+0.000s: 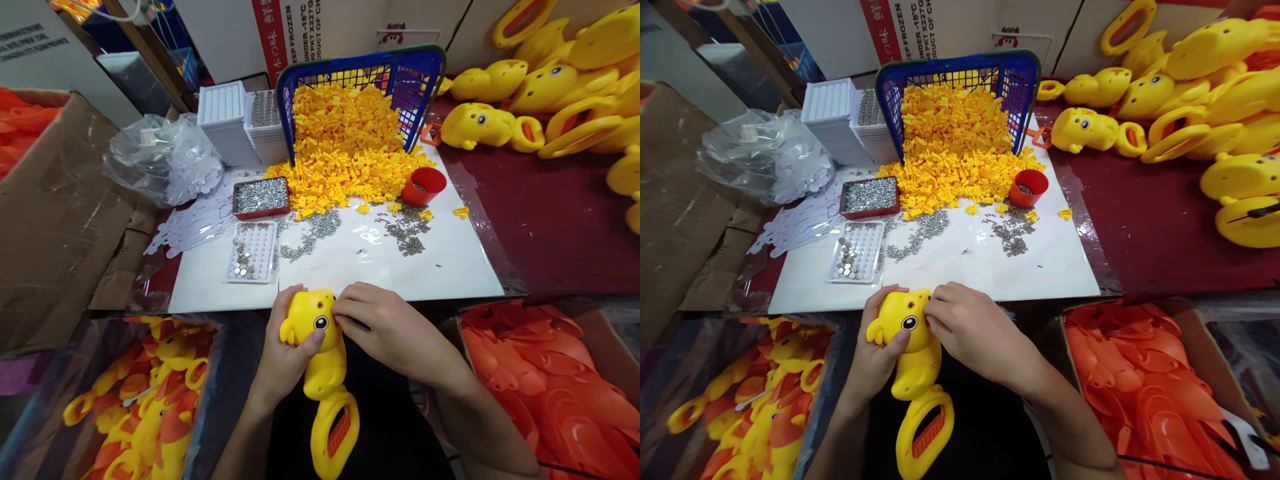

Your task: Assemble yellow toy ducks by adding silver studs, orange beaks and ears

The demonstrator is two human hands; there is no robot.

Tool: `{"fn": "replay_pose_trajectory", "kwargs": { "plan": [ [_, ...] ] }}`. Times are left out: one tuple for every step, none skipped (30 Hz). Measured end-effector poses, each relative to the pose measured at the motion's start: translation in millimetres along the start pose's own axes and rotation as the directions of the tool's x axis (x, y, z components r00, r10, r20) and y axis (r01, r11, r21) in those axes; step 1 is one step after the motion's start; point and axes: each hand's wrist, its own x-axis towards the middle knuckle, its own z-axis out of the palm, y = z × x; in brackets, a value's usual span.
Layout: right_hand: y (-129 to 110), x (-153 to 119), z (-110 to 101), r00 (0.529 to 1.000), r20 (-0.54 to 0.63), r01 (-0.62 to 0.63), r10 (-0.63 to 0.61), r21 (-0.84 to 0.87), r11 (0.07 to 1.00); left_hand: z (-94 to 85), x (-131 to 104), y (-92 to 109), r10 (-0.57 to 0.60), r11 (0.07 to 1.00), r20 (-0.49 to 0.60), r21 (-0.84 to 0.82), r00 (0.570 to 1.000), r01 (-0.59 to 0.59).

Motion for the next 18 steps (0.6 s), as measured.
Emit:
{"fn": "replay_pose_trajectory", "kwargs": {
  "plan": [
    [0.1, -0.5, 0.5, 1.000, 0.000, -0.001, 0.001, 0.002, 1.000, -0.2, 0.2, 0.7, 0.004, 1.000, 0.004, 0.006, 1.000, -0.004],
    [0.5, -0.7, 0.6, 1.000, 0.000, 0.005, -0.005, 0.010, 1.000, -0.2, 0.3, 1.3, 0.004, 1.000, 0.008, 0.005, 1.000, -0.004],
    [1.3, -0.7, 0.2, 1.000, 0.002, 0.015, -0.015, 0.024, 1.000, -0.2, 0.1, 1.8, -0.002, 1.000, 0.014, -0.004, 1.000, 0.003],
    [2.1, -0.6, -0.5, 1.000, 0.008, 0.026, -0.026, 0.042, 0.999, 0.0, -0.2, 2.1, -0.014, 1.000, 0.022, -0.022, 1.000, 0.014],
    [2.9, -0.5, -1.3, 0.999, 0.012, 0.037, -0.038, 0.062, 0.997, 0.4, -0.7, 2.3, -0.028, 0.998, 0.030, -0.047, 0.999, 0.030],
    [3.3, -0.5, -2.0, 0.999, 0.017, 0.045, -0.046, 0.082, 0.996, 0.8, -1.1, 2.4, -0.042, 0.996, 0.037, -0.071, 0.998, 0.045],
    [3.3, -0.8, -2.3, 0.999, 0.018, 0.046, -0.048, 0.098, 0.994, 1.2, -1.5, 2.5, -0.052, 0.994, 0.041, -0.090, 0.998, 0.055],
    [2.7, -1.3, -2.2, 0.999, 0.014, 0.041, -0.043, 0.106, 0.993, 1.7, -1.8, 2.9, -0.058, 0.993, 0.038, -0.099, 0.998, 0.062],
    [1.7, -2.2, -1.5, 1.000, 0.006, 0.029, -0.029, 0.101, 0.995, 2.0, -1.9, 3.4, -0.061, 0.993, 0.031, -0.099, 0.998, 0.064],
    [0.2, -3.2, -0.3, 1.000, -0.008, 0.014, -0.014, 0.079, 0.997, 2.3, -1.9, 4.2, -0.060, 0.994, 0.021, -0.090, 0.998, 0.061],
    [-1.4, -4.4, 1.2, 1.000, -0.027, 0.001, 0.000, 0.046, 0.999, 2.6, -1.6, 5.2, -0.057, 0.995, 0.009, -0.076, 0.998, 0.058],
    [-3.0, -5.4, 2.9, 0.999, -0.045, -0.008, 0.009, 0.008, 1.000, 2.7, -1.2, 6.4, -0.054, 0.997, 0.000, -0.061, 0.999, 0.054],
    [-4.3, -6.3, 4.5, 0.998, -0.061, -0.011, 0.010, -0.027, 1.000, 2.9, -0.7, 7.7, -0.051, 0.997, -0.006, -0.051, 0.999, 0.051],
    [-5.2, -6.8, 5.7, 0.998, -0.070, -0.008, 0.004, -0.052, 0.999, 3.0, -0.2, 8.8, -0.049, 0.998, -0.006, -0.047, 0.999, 0.049],
    [-5.6, -7.0, 6.6, 0.997, -0.076, -0.001, -0.004, -0.062, 0.998, 3.2, 0.3, 9.7, -0.047, 0.998, -0.003, -0.049, 0.999, 0.047],
    [-5.6, -6.9, 7.0, 0.997, -0.076, 0.007, -0.011, -0.058, 0.998, 3.4, 0.7, 10.2, -0.046, 0.997, 0.001, -0.055, 0.999, 0.046],
    [-5.1, -6.5, 7.0, 0.997, -0.071, 0.013, -0.016, -0.044, 0.999, 3.6, 0.8, 10.2, -0.043, 0.997, 0.004, -0.061, 0.999, 0.043],
    [-4.4, -6.1, 6.7, 0.998, -0.066, 0.018, -0.020, -0.026, 1.000, 3.8, 0.6, 9.8, -0.038, 0.997, 0.006, -0.066, 0.999, 0.039]
  ]
}}
